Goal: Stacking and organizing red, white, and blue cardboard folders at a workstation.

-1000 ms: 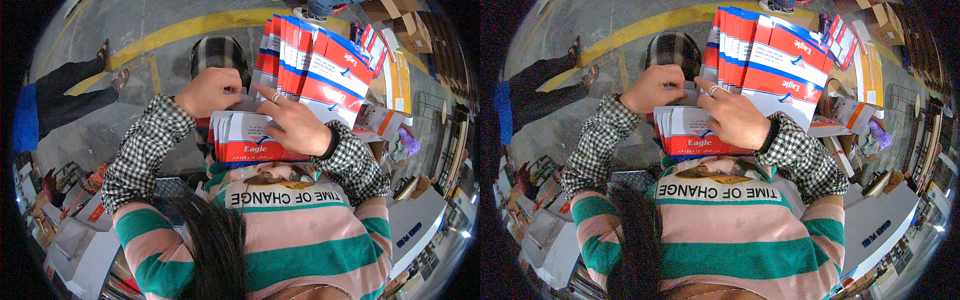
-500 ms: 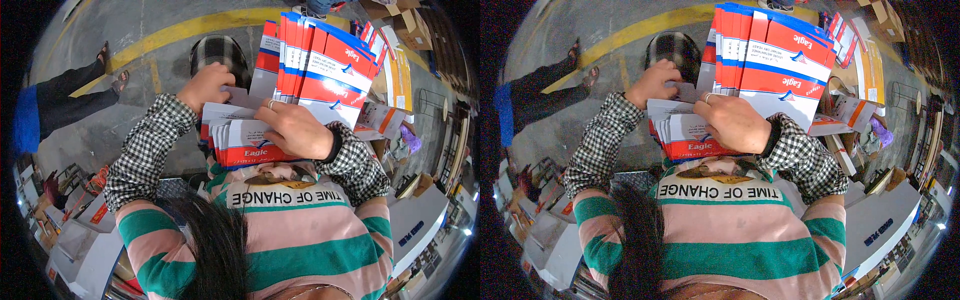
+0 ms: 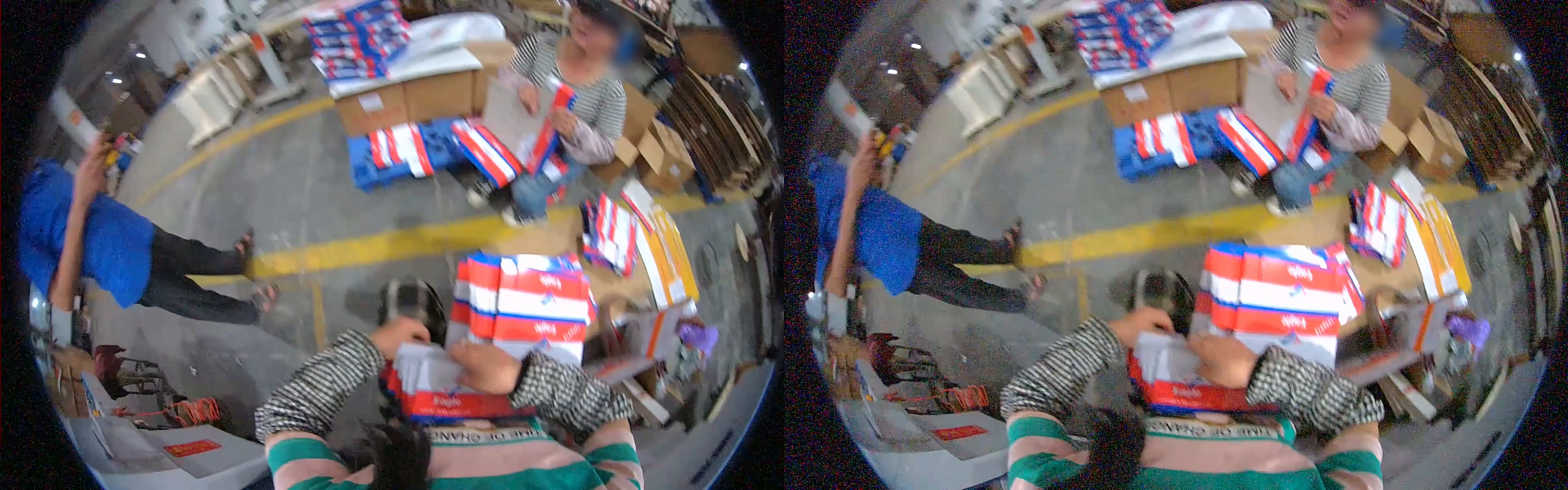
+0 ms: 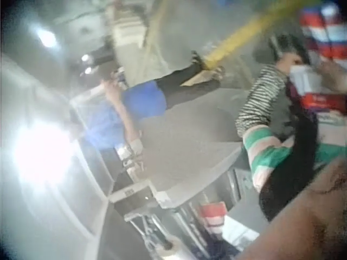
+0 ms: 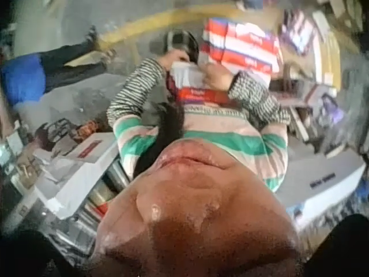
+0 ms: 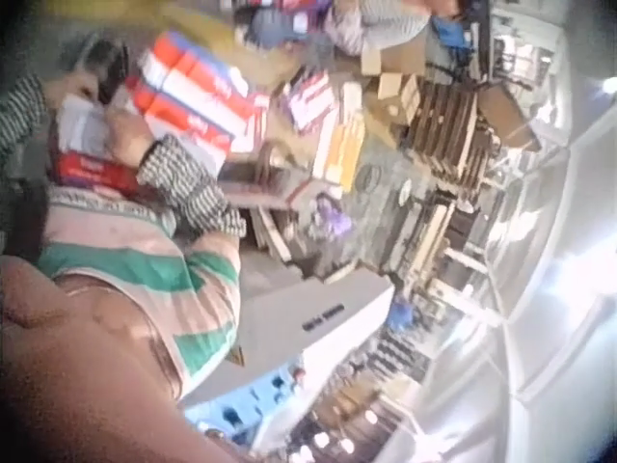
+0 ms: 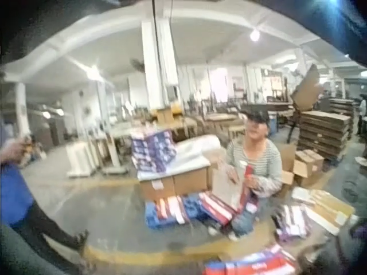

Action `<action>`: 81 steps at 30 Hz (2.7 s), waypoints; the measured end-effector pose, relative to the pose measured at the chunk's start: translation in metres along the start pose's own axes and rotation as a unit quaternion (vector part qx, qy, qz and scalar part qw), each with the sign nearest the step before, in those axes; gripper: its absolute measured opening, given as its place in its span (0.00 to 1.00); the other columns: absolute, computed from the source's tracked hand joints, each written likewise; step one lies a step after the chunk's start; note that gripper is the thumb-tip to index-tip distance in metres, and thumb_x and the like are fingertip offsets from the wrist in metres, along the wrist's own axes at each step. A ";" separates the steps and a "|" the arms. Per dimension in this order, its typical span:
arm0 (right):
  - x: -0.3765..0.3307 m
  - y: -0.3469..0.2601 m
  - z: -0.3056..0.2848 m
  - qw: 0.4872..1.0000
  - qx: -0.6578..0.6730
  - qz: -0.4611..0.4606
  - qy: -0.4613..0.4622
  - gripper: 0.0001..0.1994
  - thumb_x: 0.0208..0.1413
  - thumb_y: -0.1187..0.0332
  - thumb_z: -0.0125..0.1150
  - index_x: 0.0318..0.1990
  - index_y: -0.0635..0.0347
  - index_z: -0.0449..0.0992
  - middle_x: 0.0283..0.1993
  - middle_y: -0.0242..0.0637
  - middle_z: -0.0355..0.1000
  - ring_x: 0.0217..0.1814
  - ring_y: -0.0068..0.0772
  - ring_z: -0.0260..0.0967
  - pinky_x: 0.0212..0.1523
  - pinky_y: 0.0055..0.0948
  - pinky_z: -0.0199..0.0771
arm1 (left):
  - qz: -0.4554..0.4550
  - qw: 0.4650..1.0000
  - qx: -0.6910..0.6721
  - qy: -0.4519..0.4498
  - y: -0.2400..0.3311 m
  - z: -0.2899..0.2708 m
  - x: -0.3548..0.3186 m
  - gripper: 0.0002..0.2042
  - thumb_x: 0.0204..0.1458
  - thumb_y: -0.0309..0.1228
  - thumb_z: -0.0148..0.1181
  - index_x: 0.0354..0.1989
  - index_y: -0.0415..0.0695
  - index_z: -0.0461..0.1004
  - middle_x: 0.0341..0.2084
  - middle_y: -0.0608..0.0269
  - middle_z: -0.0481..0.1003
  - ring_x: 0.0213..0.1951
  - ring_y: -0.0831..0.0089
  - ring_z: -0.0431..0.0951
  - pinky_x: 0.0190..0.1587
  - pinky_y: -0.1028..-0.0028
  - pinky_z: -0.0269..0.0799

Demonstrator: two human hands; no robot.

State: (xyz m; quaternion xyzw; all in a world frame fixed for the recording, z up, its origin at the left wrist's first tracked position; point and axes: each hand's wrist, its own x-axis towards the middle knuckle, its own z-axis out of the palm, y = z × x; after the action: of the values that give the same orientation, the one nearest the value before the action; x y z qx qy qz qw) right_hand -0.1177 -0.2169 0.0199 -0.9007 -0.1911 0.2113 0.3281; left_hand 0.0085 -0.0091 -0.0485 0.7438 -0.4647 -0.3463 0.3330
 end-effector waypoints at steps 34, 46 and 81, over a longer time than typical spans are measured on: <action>0.002 0.013 0.013 0.994 0.019 -0.106 0.016 0.23 0.39 0.71 0.57 0.46 0.66 0.62 0.41 0.51 0.64 0.44 0.52 0.64 0.42 0.42 0.65 | -0.135 0.940 -0.004 -0.313 0.005 -0.006 0.045 0.13 0.52 0.28 0.45 0.42 0.36 0.71 0.34 0.62 0.76 0.37 0.78 0.71 0.43 0.77 0.65; 0.003 0.001 0.007 0.998 0.004 -0.065 0.011 0.22 0.42 0.70 0.54 0.48 0.63 0.63 0.38 0.50 0.67 0.40 0.52 0.67 0.37 0.43 0.68 | -0.105 0.949 0.028 -0.295 0.009 -0.002 0.040 0.13 0.50 0.30 0.45 0.34 0.33 0.72 0.27 0.52 0.76 0.31 0.75 0.71 0.38 0.72 0.67; 0.087 0.005 0.033 0.996 -0.071 -0.023 -0.058 0.21 0.39 0.61 0.60 0.40 0.64 0.65 0.38 0.53 0.67 0.42 0.52 0.67 0.40 0.44 0.68 | -0.376 0.842 -0.364 0.134 0.023 -0.018 -0.037 0.28 0.50 0.56 0.46 0.42 0.40 0.73 0.40 0.59 0.73 0.46 0.74 0.68 0.51 0.72 0.60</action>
State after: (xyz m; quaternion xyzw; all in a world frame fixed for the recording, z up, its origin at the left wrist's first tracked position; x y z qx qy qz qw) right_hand -0.0605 -0.1620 -0.0285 -0.9035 -0.2447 0.2411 0.2561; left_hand 0.0003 0.0196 -0.0125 0.7260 0.0589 -0.4858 0.4832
